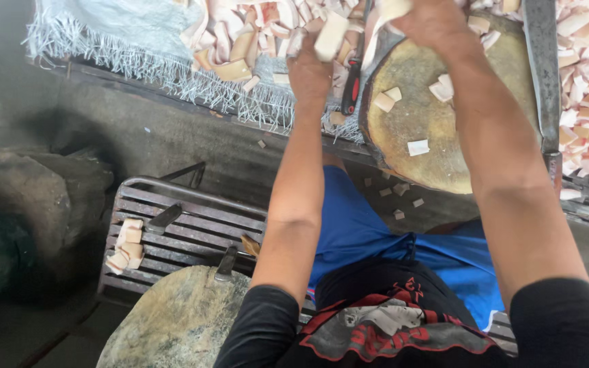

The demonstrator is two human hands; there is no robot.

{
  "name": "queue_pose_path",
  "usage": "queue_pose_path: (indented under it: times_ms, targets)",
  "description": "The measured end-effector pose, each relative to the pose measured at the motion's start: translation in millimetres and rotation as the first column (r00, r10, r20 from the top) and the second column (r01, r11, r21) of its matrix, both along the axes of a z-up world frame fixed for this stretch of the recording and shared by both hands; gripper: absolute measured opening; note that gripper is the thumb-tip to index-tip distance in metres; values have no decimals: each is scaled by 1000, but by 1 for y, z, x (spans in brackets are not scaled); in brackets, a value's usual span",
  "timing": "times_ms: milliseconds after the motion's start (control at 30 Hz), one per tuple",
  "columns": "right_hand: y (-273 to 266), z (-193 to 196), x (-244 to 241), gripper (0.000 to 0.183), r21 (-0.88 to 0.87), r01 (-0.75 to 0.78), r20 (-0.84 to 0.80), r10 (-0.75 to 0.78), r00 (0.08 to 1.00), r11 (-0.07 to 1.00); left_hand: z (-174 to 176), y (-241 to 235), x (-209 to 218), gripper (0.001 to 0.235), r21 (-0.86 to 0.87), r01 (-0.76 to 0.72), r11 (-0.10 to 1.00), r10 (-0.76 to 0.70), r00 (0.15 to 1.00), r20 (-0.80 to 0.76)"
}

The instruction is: The person sits on a low bench and uses a large knife to cut strips of pork skin into small cubes on a round wooden cutting board. The person repeatedly picks up strips, slices them, and pushes the cut pieces aside.

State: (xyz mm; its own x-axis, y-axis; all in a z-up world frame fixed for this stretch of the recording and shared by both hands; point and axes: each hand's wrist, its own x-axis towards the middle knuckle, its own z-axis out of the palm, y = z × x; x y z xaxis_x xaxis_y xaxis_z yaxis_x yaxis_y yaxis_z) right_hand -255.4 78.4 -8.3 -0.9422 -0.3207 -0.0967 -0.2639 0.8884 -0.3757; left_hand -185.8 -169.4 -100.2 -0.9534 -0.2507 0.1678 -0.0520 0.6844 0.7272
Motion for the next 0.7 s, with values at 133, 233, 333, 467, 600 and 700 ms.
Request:
queue_pose_path:
  times_ms: [133, 233, 333, 467, 600, 700]
  targets:
    - [54, 10, 43, 35, -631, 184, -47, -274, 961, 754, 22, -12, -2, 47, 482, 40, 875, 11, 995, -103]
    - [65, 16, 84, 23, -908, 229, 130, -285, 950, 351, 56, 0, 7, 41, 717, 130, 685, -21, 987, -159]
    - [51, 23, 125, 30, -894, 382, 274, -388, 880, 234, 84, 44, 37, 48, 865, 238, 442, -215, 964, -156]
    - [37, 46, 173, 46, -488, 344, 134, -320, 938, 802, 99, 122, 72, 81, 510, 336, 792, -315, 940, -131]
    - [59, 65, 175, 40, -351, 141, -53, -170, 984, 926, 87, 148, 99, 97, 249, 319, 914, -295, 947, -128]
    - [81, 53, 126, 27, -426, 154, -183, -251, 951, 892, 79, 148, 119, 92, 120, 325, 938, -303, 938, -167]
